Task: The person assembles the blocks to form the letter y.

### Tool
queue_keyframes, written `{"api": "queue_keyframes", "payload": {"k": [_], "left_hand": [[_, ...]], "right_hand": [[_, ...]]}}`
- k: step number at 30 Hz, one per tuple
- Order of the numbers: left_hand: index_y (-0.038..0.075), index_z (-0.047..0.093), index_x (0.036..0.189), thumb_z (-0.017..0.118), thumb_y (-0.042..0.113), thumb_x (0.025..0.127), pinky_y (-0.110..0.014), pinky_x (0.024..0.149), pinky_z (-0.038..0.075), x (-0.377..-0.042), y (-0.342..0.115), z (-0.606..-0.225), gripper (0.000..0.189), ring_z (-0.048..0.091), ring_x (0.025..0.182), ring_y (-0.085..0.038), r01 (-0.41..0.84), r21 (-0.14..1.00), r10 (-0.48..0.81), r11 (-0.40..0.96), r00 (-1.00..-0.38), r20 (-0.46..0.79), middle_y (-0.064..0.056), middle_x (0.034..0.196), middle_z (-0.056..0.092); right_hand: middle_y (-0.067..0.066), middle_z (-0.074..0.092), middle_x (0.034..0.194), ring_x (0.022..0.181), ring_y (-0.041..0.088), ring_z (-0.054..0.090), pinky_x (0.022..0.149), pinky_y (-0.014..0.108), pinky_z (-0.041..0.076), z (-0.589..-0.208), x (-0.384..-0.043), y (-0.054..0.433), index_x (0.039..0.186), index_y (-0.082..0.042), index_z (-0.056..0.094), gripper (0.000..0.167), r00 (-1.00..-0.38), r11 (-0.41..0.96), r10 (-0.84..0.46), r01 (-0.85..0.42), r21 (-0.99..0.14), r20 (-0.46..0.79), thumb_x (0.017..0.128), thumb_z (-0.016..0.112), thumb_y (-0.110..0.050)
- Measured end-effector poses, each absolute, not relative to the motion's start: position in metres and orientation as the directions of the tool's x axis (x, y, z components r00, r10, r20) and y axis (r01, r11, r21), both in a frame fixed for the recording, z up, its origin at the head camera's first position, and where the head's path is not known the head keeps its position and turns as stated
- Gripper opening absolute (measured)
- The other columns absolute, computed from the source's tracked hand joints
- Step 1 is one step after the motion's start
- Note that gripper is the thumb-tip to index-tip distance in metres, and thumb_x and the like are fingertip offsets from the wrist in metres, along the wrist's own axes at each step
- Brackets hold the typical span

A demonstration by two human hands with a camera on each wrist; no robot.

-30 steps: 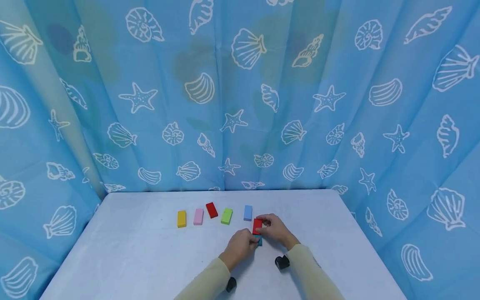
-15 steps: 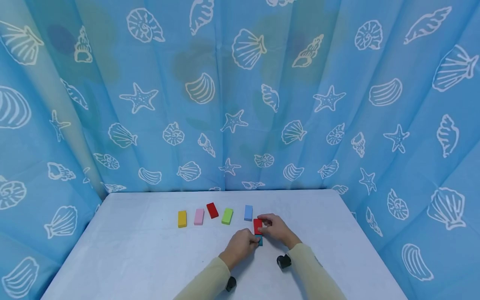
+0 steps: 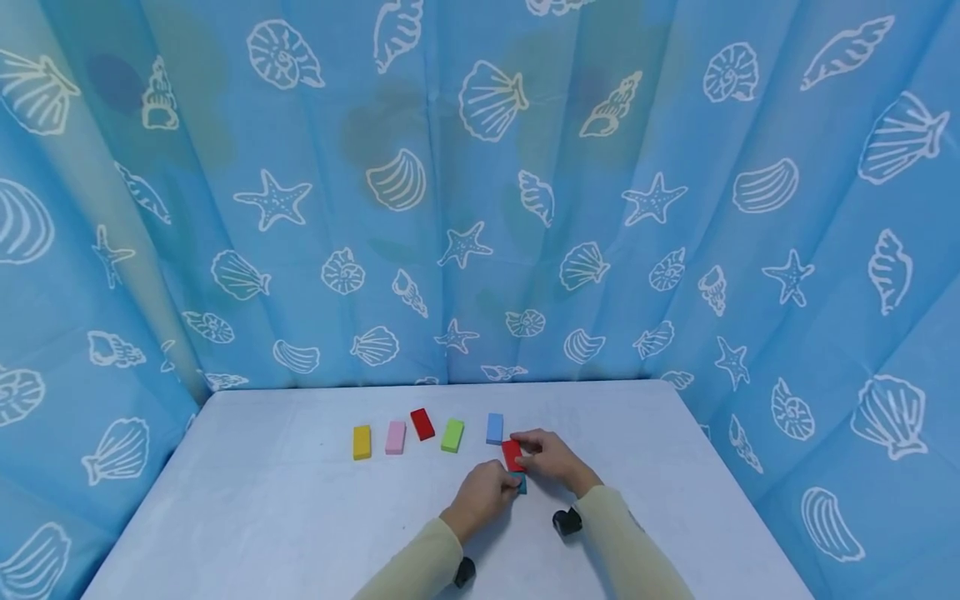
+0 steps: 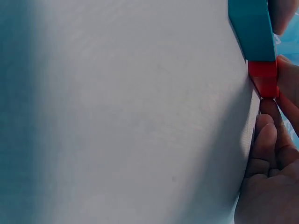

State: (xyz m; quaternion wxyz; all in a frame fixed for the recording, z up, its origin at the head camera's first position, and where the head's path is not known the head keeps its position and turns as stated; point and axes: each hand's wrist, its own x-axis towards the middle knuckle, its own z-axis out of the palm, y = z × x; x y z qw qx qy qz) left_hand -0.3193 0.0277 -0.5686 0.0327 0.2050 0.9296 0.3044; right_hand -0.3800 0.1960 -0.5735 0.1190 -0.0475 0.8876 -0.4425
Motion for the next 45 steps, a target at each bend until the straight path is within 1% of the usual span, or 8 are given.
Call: {"api": "queue_keyframes", "payload": {"k": [6,9,16,30,35,39,42,45], "left_hand": [[0.011,0.077,0.11,0.075,0.014,0.087,-0.018,0.071,0.051,-0.3183,0.0284,-0.5684,0.023,0.056,0.078,-0.006,0.373,0.58,0.409,0.724,-0.91,0.075,0.002,0.088,0.065],[0.01,0.077,0.109,0.075,0.014,0.087,-0.018,0.071,0.051,-0.3167,0.0284,-0.5678,0.022,0.057,0.078,-0.007,0.376,0.585,0.41,0.719,-0.909,0.081,0.001,0.087,0.065],[0.011,0.077,0.11,0.076,0.015,0.087,-0.018,0.072,0.052,-0.3168,0.0292,-0.5684,0.023,0.06,0.081,-0.007,0.38,0.587,0.412,0.715,-0.907,0.085,0.001,0.088,0.066],[0.011,0.077,0.109,0.076,0.014,0.087,-0.019,0.072,0.052,-0.3164,0.0297,-0.5656,0.022,0.057,0.079,-0.006,0.367,0.58,0.405,0.728,-0.912,0.069,0.002,0.088,0.065],[0.011,0.077,0.11,0.075,0.015,0.088,-0.02,0.074,0.052,-0.318,0.0291,-0.5675,0.022,0.058,0.081,-0.006,0.341,0.601,0.403,0.723,-0.915,0.035,0.002,0.089,0.065],[0.011,0.077,0.109,0.075,0.016,0.088,-0.02,0.076,0.054,-0.3188,0.0283,-0.5693,0.022,0.063,0.085,-0.009,0.339,0.604,0.394,0.721,-0.918,0.045,0.003,0.088,0.068],[0.01,0.078,0.108,0.076,0.015,0.087,-0.02,0.074,0.053,-0.3183,0.0273,-0.5696,0.021,0.062,0.084,-0.011,0.348,0.598,0.388,0.722,-0.919,0.066,0.002,0.086,0.066],[0.009,0.078,0.107,0.076,0.015,0.087,-0.021,0.075,0.054,-0.3164,0.0263,-0.5687,0.021,0.06,0.086,-0.012,0.366,0.573,0.386,0.734,-0.918,0.092,-0.001,0.092,0.065]], "right_hand": [[0.014,0.056,0.138,0.123,0.036,0.052,0.099,0.05,0.051,-0.5734,-0.3796,0.1986,0.131,-0.013,0.064,0.047,-0.965,0.6,-0.206,0.006,-0.8,-0.162,0.085,0.073,-0.011],[0.013,0.056,0.138,0.124,0.035,0.052,0.099,0.048,0.051,-0.5748,-0.3808,0.1992,0.132,-0.014,0.064,0.047,-0.962,0.601,-0.215,0.003,-0.799,-0.166,0.086,0.073,-0.011],[0.013,0.057,0.137,0.122,0.033,0.054,0.098,0.047,0.052,-0.5777,-0.3824,0.1995,0.132,-0.014,0.064,0.047,-0.959,0.598,-0.241,-0.029,-0.801,-0.146,0.086,0.073,-0.01],[0.014,0.056,0.139,0.126,0.036,0.052,0.099,0.047,0.051,-0.5772,-0.3802,0.1982,0.132,-0.014,0.064,0.047,-0.966,0.588,-0.211,-0.002,-0.809,-0.151,0.086,0.073,-0.008],[0.012,0.056,0.14,0.13,0.036,0.051,0.104,0.05,0.047,-0.577,-0.3779,0.1964,0.132,-0.015,0.064,0.045,-0.966,0.589,-0.201,0.014,-0.808,-0.164,0.088,0.071,-0.01],[0.012,0.057,0.139,0.129,0.036,0.051,0.105,0.051,0.046,-0.5756,-0.3766,0.1951,0.131,-0.014,0.064,0.044,-0.968,0.581,-0.19,0.022,-0.814,-0.162,0.088,0.071,-0.011],[0.012,0.057,0.138,0.127,0.036,0.052,0.104,0.051,0.046,-0.5747,-0.3756,0.1941,0.13,-0.014,0.065,0.043,-0.972,0.58,-0.177,0.026,-0.814,-0.157,0.087,0.072,-0.011],[0.013,0.057,0.138,0.126,0.036,0.053,0.103,0.051,0.048,-0.5744,-0.375,0.1937,0.129,-0.014,0.065,0.043,-0.974,0.587,-0.171,0.023,-0.81,-0.151,0.087,0.072,-0.011]]}}
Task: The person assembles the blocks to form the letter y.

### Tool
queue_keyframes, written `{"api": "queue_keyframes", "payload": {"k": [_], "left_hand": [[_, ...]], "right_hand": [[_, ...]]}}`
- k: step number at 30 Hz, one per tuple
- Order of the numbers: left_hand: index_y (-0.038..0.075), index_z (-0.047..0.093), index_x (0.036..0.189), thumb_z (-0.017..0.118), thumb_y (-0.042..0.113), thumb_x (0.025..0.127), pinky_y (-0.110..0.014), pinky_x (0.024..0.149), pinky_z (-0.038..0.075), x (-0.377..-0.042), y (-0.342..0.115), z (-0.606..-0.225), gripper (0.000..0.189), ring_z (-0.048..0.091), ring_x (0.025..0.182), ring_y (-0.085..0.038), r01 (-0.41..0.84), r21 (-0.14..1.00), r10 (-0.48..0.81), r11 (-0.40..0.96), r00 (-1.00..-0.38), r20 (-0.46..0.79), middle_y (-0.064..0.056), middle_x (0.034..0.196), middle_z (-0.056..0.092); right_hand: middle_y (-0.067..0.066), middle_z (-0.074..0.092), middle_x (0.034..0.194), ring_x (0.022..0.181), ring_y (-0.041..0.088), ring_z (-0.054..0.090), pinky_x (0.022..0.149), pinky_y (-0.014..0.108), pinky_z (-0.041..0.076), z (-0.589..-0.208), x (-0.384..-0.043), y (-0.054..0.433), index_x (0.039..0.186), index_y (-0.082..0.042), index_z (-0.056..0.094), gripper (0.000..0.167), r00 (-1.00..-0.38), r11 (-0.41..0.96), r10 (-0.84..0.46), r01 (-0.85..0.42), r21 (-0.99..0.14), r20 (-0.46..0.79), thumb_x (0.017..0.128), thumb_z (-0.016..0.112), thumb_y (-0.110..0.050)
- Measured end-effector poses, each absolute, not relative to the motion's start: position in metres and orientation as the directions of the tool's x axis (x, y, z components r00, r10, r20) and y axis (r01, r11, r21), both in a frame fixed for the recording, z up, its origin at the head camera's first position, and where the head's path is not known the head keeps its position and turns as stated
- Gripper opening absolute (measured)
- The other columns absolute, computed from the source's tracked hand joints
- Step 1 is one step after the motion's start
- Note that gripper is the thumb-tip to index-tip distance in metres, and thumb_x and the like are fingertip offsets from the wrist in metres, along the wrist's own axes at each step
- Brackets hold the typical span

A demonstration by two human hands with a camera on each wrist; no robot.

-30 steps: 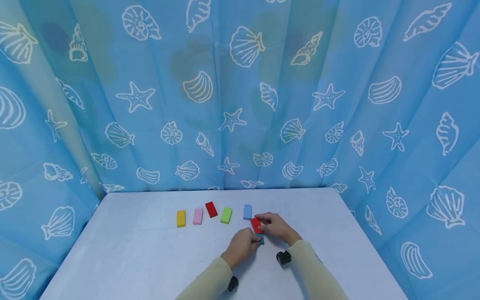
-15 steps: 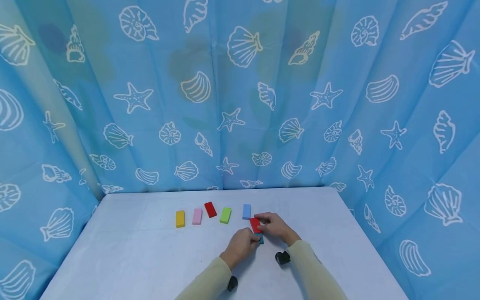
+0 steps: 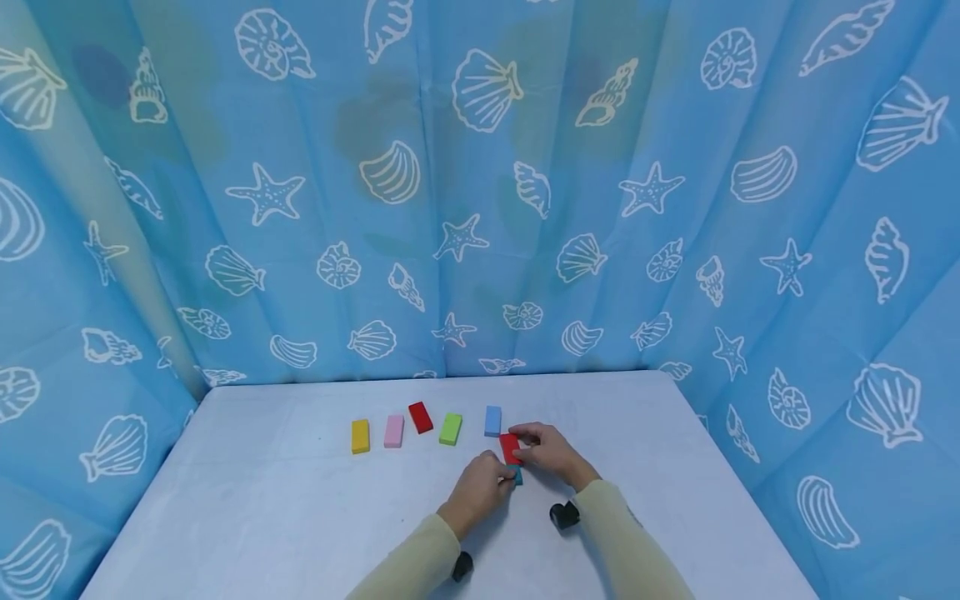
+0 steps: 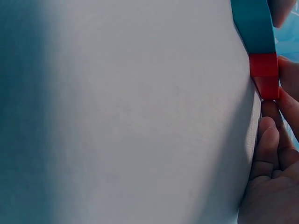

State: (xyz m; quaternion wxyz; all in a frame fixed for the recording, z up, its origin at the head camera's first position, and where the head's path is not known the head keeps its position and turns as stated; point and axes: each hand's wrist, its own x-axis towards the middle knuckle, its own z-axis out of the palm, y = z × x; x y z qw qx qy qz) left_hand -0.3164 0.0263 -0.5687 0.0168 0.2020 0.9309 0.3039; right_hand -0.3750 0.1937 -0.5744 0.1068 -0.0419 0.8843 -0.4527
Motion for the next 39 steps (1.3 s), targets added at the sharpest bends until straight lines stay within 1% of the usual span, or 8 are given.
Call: {"api": "queue_keyframes", "payload": {"k": [3,5,9,13,20,27,33,39], "left_hand": [[0.009,0.079,0.105,0.076,0.015,0.087,-0.026,0.083,0.056,-0.3149,0.025,-0.5665,0.019,0.061,0.092,-0.014,0.375,0.546,0.382,0.749,-0.918,0.107,-0.004,0.1,0.066],[0.008,0.079,0.105,0.077,0.016,0.086,-0.027,0.085,0.056,-0.3144,0.024,-0.5646,0.02,0.062,0.093,-0.014,0.366,0.541,0.381,0.757,-0.92,0.089,-0.003,0.101,0.066],[0.006,0.077,0.108,0.077,0.016,0.086,-0.024,0.078,0.054,-0.3134,0.0219,-0.561,0.025,0.057,0.084,-0.01,0.322,0.557,0.381,0.766,-0.924,0.011,0.0,0.09,0.062],[0.005,0.076,0.111,0.077,0.018,0.086,-0.025,0.077,0.053,-0.3123,0.0207,-0.5597,0.028,0.055,0.084,-0.009,0.283,0.573,0.366,0.769,-0.93,-0.031,0.002,0.087,0.059],[0.005,0.078,0.105,0.078,0.019,0.086,-0.027,0.077,0.054,-0.3142,0.0225,-0.5618,0.024,0.058,0.084,-0.011,0.265,0.586,0.344,0.766,-0.939,-0.025,0.002,0.085,0.062],[0.005,0.079,0.102,0.079,0.021,0.084,-0.029,0.077,0.054,-0.3135,0.0246,-0.565,0.024,0.058,0.084,-0.012,0.216,0.603,0.311,0.768,-0.949,-0.056,0.002,0.085,0.064],[0.005,0.079,0.099,0.079,0.02,0.084,-0.028,0.074,0.053,-0.3136,0.0232,-0.5643,0.021,0.059,0.082,-0.012,0.233,0.609,0.313,0.758,-0.949,-0.027,0.002,0.081,0.065],[0.007,0.08,0.099,0.079,0.018,0.084,-0.025,0.071,0.052,-0.3166,0.021,-0.5649,0.019,0.059,0.08,-0.01,0.246,0.614,0.327,0.75,-0.945,-0.021,0.003,0.081,0.066]], "right_hand": [[0.014,0.057,0.138,0.125,0.037,0.053,0.103,0.051,0.048,-0.5742,-0.3752,0.1934,0.13,-0.013,0.065,0.043,-0.975,0.589,-0.168,0.019,-0.808,-0.145,0.087,0.072,-0.011],[0.013,0.057,0.138,0.125,0.036,0.053,0.103,0.051,0.048,-0.5746,-0.3755,0.1935,0.129,-0.013,0.065,0.043,-0.976,0.592,-0.158,0.026,-0.806,-0.147,0.087,0.072,-0.011],[0.013,0.058,0.137,0.124,0.035,0.054,0.103,0.05,0.048,-0.5758,-0.3754,0.1936,0.128,-0.014,0.066,0.043,-0.978,0.597,-0.145,0.033,-0.802,-0.148,0.086,0.074,-0.013],[0.013,0.059,0.135,0.12,0.033,0.054,0.101,0.05,0.049,-0.576,-0.3744,0.1942,0.128,-0.013,0.066,0.044,-0.981,0.586,-0.133,0.038,-0.809,-0.142,0.085,0.076,-0.016],[0.012,0.059,0.134,0.12,0.033,0.054,0.099,0.048,0.05,-0.5765,-0.373,0.1942,0.128,-0.013,0.064,0.044,-0.985,0.577,-0.115,0.04,-0.816,-0.129,0.086,0.076,-0.016],[0.013,0.058,0.136,0.123,0.033,0.054,0.103,0.05,0.048,-0.5821,-0.3697,0.1924,0.127,-0.013,0.065,0.041,-0.983,0.564,-0.114,0.057,-0.824,-0.146,0.088,0.073,-0.016],[0.011,0.061,0.13,0.116,0.029,0.055,0.101,0.048,0.049,-0.5797,-0.3704,0.1899,0.126,-0.011,0.065,0.041,-0.986,0.574,-0.117,0.034,-0.818,-0.123,0.087,0.075,-0.017],[0.012,0.06,0.133,0.123,0.034,0.055,0.102,0.048,0.049,-0.5785,-0.3718,0.1893,0.127,-0.012,0.065,0.043,-0.983,0.572,-0.148,0.004,-0.82,-0.108,0.086,0.076,-0.016]]}}
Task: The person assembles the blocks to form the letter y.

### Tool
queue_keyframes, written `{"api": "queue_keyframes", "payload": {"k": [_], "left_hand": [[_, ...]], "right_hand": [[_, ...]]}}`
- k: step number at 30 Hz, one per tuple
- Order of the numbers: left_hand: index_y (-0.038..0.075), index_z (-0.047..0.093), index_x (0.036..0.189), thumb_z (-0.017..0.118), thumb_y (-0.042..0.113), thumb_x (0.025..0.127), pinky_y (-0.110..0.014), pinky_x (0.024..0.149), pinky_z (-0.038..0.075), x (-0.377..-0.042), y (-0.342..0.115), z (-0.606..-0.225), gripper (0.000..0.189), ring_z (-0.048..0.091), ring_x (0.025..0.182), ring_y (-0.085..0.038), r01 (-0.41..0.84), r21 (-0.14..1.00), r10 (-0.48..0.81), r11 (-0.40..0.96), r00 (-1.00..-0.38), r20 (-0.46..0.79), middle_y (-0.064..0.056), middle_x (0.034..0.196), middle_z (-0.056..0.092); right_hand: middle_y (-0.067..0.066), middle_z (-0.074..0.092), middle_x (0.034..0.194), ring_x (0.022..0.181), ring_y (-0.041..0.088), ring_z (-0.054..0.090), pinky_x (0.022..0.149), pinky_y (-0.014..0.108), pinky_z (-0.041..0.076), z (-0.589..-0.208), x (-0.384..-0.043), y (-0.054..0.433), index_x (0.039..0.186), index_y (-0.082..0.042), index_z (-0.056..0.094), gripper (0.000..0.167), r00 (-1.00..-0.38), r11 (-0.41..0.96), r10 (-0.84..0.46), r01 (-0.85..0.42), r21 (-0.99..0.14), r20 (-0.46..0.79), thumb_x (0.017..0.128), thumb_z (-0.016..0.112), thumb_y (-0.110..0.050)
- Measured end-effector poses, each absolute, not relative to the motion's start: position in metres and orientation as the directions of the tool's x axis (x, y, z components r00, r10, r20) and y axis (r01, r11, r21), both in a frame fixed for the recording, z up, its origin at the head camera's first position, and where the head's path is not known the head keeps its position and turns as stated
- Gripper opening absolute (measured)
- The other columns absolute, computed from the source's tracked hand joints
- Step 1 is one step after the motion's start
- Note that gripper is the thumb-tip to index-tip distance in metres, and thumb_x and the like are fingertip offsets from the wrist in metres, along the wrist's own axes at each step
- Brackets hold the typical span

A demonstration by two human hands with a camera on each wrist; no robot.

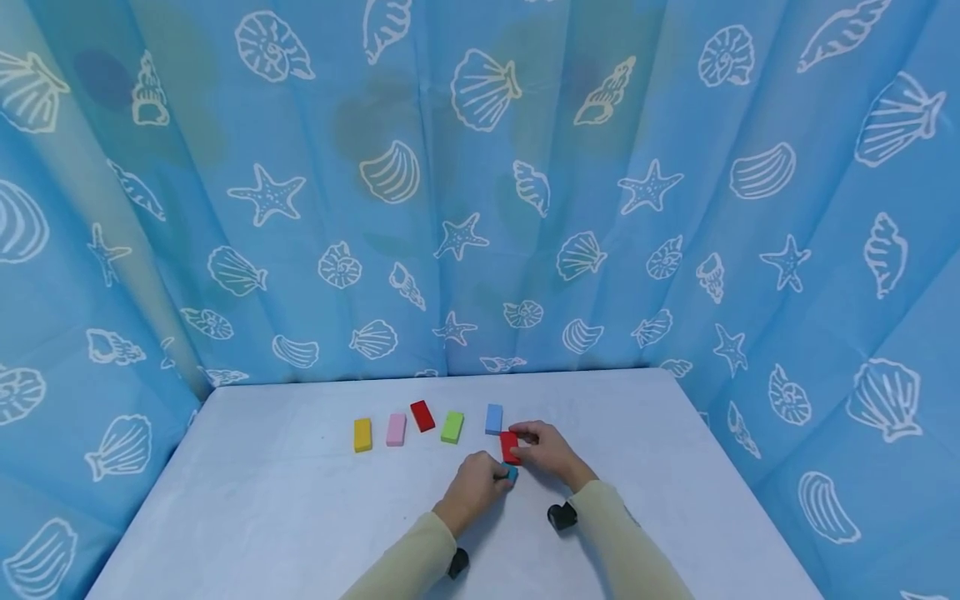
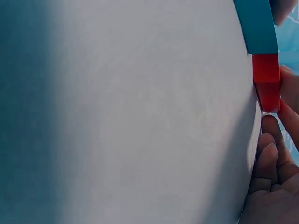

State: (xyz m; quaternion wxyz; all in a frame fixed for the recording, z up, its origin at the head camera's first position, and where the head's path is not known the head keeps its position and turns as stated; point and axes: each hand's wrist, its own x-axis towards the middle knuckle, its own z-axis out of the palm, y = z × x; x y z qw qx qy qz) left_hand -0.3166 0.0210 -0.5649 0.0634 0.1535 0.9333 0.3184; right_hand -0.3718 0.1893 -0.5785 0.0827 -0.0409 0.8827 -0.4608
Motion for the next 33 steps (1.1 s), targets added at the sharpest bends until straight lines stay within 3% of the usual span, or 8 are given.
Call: {"api": "queue_keyframes", "payload": {"k": [17,33], "left_hand": [[0.006,0.078,0.106,0.076,0.012,0.086,-0.028,0.082,0.057,-0.3183,0.0242,-0.5652,0.02,0.068,0.091,-0.015,0.295,0.588,0.349,0.753,-0.937,0.023,-0.002,0.093,0.074],[0.007,0.076,0.108,0.075,0.009,0.087,-0.027,0.083,0.057,-0.3218,0.0206,-0.5627,0.021,0.067,0.094,-0.018,0.311,0.602,0.387,0.736,-0.922,0.004,-0.003,0.095,0.074]], "right_hand": [[0.013,0.06,0.131,0.127,0.035,0.054,0.104,0.049,0.048,-0.5792,-0.3735,0.1885,0.129,-0.009,0.065,0.043,-0.982,0.555,-0.156,0.0,-0.832,-0.104,0.087,0.075,-0.013],[0.012,0.061,0.13,0.126,0.034,0.054,0.105,0.049,0.046,-0.5821,-0.3739,0.1906,0.129,-0.009,0.065,0.042,-0.98,0.567,-0.17,-0.015,-0.823,-0.1,0.088,0.073,-0.014]]}}
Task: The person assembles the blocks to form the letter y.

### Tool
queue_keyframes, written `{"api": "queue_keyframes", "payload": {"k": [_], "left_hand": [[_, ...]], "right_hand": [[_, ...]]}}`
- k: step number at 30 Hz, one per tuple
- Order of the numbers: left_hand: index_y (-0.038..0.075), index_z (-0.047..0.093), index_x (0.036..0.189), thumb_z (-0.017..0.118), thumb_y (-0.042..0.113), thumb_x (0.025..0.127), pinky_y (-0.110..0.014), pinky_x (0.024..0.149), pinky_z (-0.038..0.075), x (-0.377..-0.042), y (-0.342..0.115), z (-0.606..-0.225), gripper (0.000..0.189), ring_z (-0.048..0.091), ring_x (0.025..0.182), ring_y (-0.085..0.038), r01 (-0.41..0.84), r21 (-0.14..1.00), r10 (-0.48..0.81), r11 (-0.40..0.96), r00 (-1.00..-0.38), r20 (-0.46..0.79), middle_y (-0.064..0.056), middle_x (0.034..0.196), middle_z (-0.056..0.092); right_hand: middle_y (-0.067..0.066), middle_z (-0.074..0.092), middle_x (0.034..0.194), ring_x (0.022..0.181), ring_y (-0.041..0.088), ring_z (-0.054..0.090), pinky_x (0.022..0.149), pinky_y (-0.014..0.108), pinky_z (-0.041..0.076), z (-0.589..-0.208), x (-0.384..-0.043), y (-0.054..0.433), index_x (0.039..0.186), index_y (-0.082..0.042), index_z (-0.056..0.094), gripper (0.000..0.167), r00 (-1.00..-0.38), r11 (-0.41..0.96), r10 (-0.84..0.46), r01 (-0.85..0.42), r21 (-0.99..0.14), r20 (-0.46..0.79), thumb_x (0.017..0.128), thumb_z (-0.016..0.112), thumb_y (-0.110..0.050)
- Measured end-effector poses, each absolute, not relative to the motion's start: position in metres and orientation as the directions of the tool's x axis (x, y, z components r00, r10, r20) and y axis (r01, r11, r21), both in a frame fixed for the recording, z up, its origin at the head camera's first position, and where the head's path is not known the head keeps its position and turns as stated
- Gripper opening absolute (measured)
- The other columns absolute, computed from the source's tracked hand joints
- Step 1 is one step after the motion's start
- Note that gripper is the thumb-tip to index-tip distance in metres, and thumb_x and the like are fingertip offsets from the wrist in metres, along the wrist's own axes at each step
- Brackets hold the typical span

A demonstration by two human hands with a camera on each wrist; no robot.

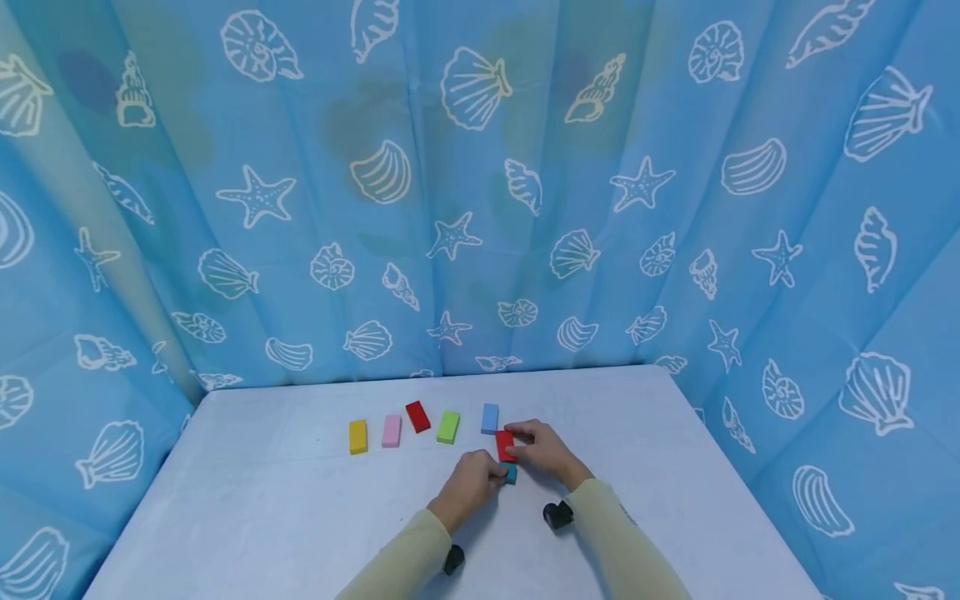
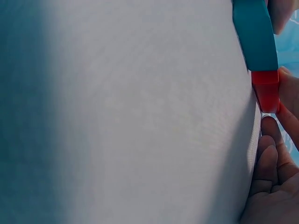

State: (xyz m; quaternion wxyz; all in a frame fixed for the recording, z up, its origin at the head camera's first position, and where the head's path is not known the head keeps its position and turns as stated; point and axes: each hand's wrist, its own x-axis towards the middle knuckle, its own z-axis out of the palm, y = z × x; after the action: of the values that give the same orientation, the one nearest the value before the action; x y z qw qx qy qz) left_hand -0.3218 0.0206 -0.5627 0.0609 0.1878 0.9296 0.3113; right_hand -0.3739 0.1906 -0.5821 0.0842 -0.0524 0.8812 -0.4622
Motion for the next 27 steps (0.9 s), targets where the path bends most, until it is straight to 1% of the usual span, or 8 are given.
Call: {"api": "queue_keyframes", "payload": {"k": [5,12,15,21,27], "left_hand": [[0.007,0.077,0.108,0.075,0.009,0.087,-0.028,0.083,0.057,-0.3215,0.02,-0.5636,0.022,0.067,0.094,-0.018,0.32,0.6,0.394,0.733,-0.919,0.009,-0.003,0.097,0.075],[0.009,0.076,0.109,0.075,0.01,0.087,-0.025,0.079,0.056,-0.3224,0.0175,-0.564,0.023,0.065,0.091,-0.015,0.311,0.605,0.396,0.733,-0.918,-0.008,0.0,0.093,0.071],[0.008,0.076,0.11,0.075,0.011,0.087,-0.025,0.08,0.056,-0.3234,0.0166,-0.5652,0.024,0.065,0.093,-0.016,0.313,0.613,0.401,0.726,-0.916,-0.007,-0.001,0.095,0.071],[0.007,0.075,0.112,0.074,0.01,0.088,-0.029,0.085,0.057,-0.3239,0.0152,-0.564,0.025,0.064,0.101,-0.019,0.289,0.641,0.402,0.711,-0.915,-0.033,-0.003,0.103,0.071],[0.007,0.075,0.111,0.074,0.01,0.088,-0.027,0.084,0.057,-0.3247,0.0136,-0.5654,0.024,0.065,0.101,-0.019,0.293,0.648,0.406,0.703,-0.914,-0.027,-0.002,0.101,0.071]], "right_hand": [[0.014,0.059,0.134,0.128,0.036,0.053,0.106,0.049,0.046,-0.5831,-0.3741,0.191,0.129,-0.009,0.065,0.041,-0.979,0.564,-0.169,-0.003,-0.826,-0.112,0.089,0.072,-0.014],[0.013,0.059,0.134,0.128,0.035,0.053,0.105,0.049,0.046,-0.5827,-0.3743,0.1897,0.128,-0.01,0.065,0.041,-0.982,0.558,-0.15,0.014,-0.83,-0.117,0.088,0.073,-0.013],[0.014,0.059,0.134,0.126,0.035,0.053,0.104,0.05,0.047,-0.5814,-0.3742,0.1891,0.128,-0.009,0.065,0.042,-0.983,0.56,-0.141,0.018,-0.828,-0.117,0.086,0.075,-0.012],[0.014,0.06,0.131,0.12,0.033,0.054,0.102,0.049,0.049,-0.5804,-0.3735,0.1877,0.125,-0.009,0.066,0.043,-0.986,0.564,-0.121,0.028,-0.825,-0.117,0.084,0.076,-0.012],[0.014,0.059,0.129,0.116,0.031,0.054,0.099,0.048,0.051,-0.5791,-0.3719,0.1875,0.124,-0.008,0.065,0.043,-0.987,0.562,-0.114,0.029,-0.827,-0.111,0.083,0.077,-0.011]]}}
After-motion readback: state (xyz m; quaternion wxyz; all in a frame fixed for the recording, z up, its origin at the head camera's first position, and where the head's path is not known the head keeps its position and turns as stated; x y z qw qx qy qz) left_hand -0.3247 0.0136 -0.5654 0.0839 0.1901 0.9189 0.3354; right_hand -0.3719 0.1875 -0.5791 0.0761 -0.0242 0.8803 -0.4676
